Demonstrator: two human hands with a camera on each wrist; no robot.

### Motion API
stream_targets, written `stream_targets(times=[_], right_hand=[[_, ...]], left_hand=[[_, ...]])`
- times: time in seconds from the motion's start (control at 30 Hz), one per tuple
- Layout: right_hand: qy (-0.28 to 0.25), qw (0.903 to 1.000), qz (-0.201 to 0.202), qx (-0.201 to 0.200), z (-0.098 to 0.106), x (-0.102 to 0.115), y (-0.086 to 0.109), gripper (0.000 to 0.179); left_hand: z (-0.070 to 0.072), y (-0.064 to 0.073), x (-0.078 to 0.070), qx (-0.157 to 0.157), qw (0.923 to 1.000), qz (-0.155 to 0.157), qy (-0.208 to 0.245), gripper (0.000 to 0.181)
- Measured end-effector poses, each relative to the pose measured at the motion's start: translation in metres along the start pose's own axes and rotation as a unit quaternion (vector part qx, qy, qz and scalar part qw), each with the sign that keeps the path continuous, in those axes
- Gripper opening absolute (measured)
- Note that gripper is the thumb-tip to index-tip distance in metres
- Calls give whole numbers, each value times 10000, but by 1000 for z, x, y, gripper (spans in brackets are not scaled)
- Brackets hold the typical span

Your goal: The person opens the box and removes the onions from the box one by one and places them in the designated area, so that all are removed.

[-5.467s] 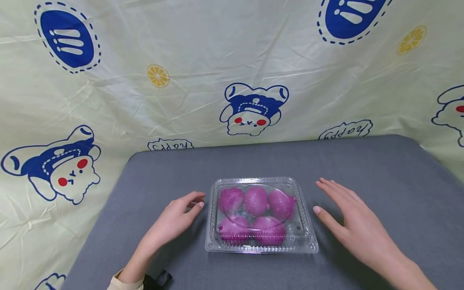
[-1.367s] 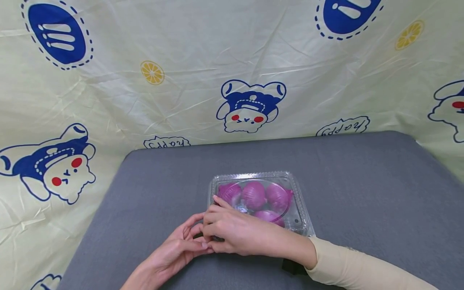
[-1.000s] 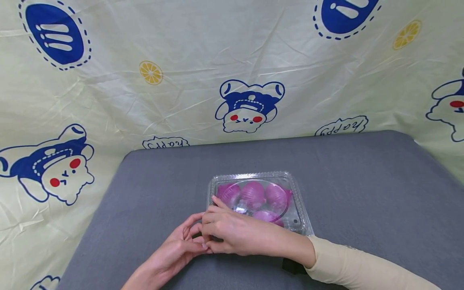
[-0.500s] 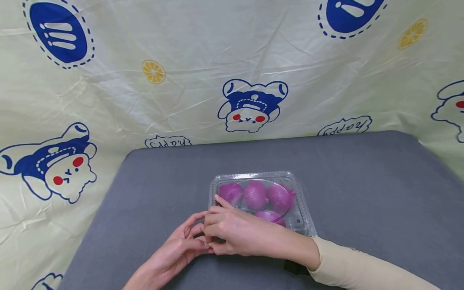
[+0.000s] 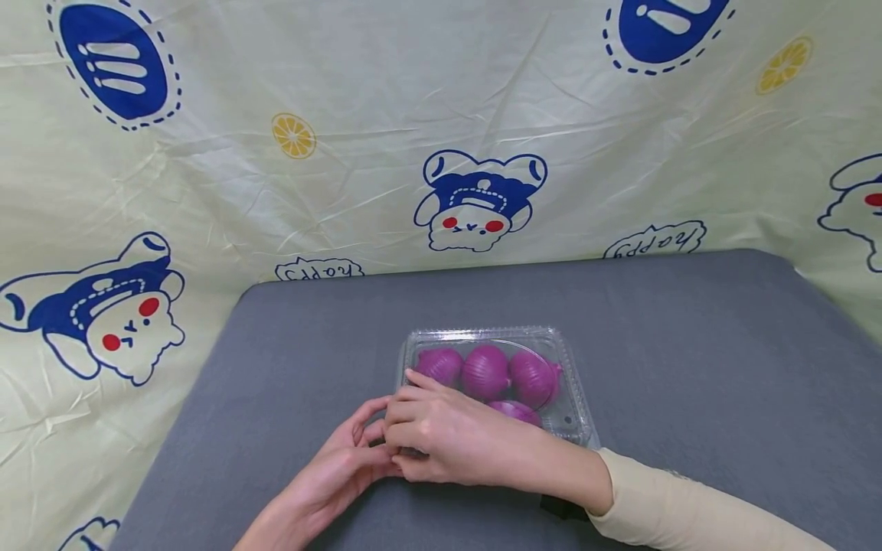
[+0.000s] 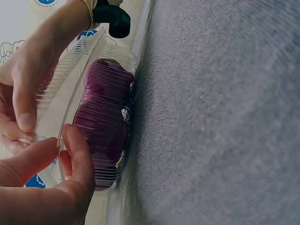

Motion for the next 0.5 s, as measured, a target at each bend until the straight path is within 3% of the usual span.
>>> stream_targets(times=[0.2,0.3,0.5], right_hand=[[624,9976,201,-222,5,11,2,7],[809,9965,68,-215,5,12,7,12],[1100,9933,-363,-40,6,7,22,48]], left_hand=[[3,1,0,-178,9998,12,-55,77],[2,1,-1,-181,9998,13,-91,79],[1,0,-2,-178,9996,-103,-210,84]])
Point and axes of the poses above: each hand's wrist, its own y-axis away from the middle knuckle, its own z-axis out of the back of the hand, x = y × z, the point moved 9 cm from there along -y, towards the middle knuckle, and after that the axes turned 15 degrees about -y, right-handed, at the moved point
